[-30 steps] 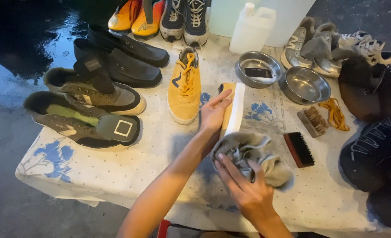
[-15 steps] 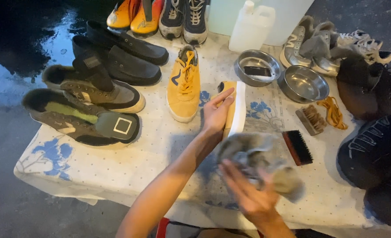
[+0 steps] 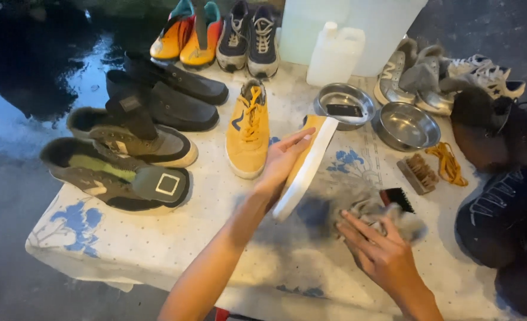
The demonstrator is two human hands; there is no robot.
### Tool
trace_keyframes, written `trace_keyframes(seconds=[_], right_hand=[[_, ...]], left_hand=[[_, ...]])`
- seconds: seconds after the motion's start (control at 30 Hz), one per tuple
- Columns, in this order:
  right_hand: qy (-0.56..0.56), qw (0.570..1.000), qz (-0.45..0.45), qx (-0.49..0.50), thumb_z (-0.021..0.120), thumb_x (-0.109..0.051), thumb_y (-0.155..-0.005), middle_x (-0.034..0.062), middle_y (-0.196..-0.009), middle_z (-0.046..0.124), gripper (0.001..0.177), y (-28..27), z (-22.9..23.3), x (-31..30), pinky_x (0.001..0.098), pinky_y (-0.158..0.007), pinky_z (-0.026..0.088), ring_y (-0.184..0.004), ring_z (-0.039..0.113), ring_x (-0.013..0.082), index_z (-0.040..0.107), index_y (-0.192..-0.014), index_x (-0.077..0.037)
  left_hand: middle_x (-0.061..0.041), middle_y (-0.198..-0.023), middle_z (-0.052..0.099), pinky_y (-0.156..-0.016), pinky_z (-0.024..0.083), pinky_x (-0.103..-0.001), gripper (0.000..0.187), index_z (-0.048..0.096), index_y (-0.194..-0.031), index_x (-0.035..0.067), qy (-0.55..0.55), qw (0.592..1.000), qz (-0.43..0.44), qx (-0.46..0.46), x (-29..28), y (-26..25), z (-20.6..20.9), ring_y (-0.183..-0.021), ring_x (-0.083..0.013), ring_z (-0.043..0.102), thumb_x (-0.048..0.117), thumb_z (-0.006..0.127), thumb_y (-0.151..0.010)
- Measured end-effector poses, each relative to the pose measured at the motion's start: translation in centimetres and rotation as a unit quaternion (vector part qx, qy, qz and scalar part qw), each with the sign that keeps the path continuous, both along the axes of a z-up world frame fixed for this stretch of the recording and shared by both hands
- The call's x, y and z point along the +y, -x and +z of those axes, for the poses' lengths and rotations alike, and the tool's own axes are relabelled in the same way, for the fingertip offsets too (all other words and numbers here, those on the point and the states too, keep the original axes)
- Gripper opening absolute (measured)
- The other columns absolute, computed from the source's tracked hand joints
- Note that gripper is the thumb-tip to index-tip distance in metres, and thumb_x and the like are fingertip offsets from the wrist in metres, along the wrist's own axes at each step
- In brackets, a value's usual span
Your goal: The person scrubs the white sole of a yellow sneaker with a brush, then wipes it with a cloth. They dip the brush into a metal bowl of water and continue scrubbing the sole. The person repeats the scrubbing and wiping process on the same shoe.
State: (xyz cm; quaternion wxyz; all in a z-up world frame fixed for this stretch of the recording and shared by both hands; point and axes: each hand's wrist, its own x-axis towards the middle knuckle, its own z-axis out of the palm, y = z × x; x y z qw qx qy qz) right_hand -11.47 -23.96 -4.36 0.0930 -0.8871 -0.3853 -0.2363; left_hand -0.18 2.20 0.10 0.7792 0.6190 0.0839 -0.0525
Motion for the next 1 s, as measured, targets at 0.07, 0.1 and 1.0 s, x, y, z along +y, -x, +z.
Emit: trace_keyframes(seconds=[0.07, 0.1, 1.0], right_hand=[[-0.031, 0.999, 0.011, 0.02, 0.067, -0.012, -0.092, -0.0018, -0.141, 0.065, 0.036, -0.5, -0.8, -0.3, 0.0448, -0.087, 0.056, -0.096, 0.069, 0.021, 0.072, -0.127, -0.021], [-0.06, 0.997, 0.023, 0.043, 0.069, -0.017, -0.092, 0.0005, -0.138, 0.067, 0.031, -0.8, -1.2, -0.3, 0.0488, -0.092, 0.055, -0.103, 0.074, 0.0158, 0.075, -0.123, -0.017], [-0.197, 0.976, 0.01, 0.093, 0.07, -0.011, -0.091, 0.0075, -0.115, 0.078, 0.025, -0.4, -2.8, -0.5, 0.044, -0.09, 0.058, -0.103, 0.076, 0.0223, 0.078, -0.115, -0.01]], left_hand=[[-0.004, -0.138, 0.07, -0.09, 0.042, -0.023, 0.04, 0.076, -0.124, 0.022, 0.012, 0.999, -0.036, 0.011, 0.7, -0.3, 0.7, -0.109, -0.013, 0.059, 0.032, 0.07, -0.085], [-0.006, -0.129, 0.075, -0.066, 0.045, -0.02, 0.041, 0.076, -0.125, 0.024, 0.026, 0.997, -0.072, 0.025, 1.2, -0.3, 0.9, -0.081, -0.0102, 0.061, 0.031, 0.071, -0.085], [-0.003, -0.151, 0.061, -0.113, 0.034, -0.041, 0.051, 0.067, -0.135, 0.028, -0.172, 0.916, -0.272, -0.24, 5.5, -5.2, 4.0, -0.14, -0.0227, 0.053, 0.044, 0.071, -0.087]])
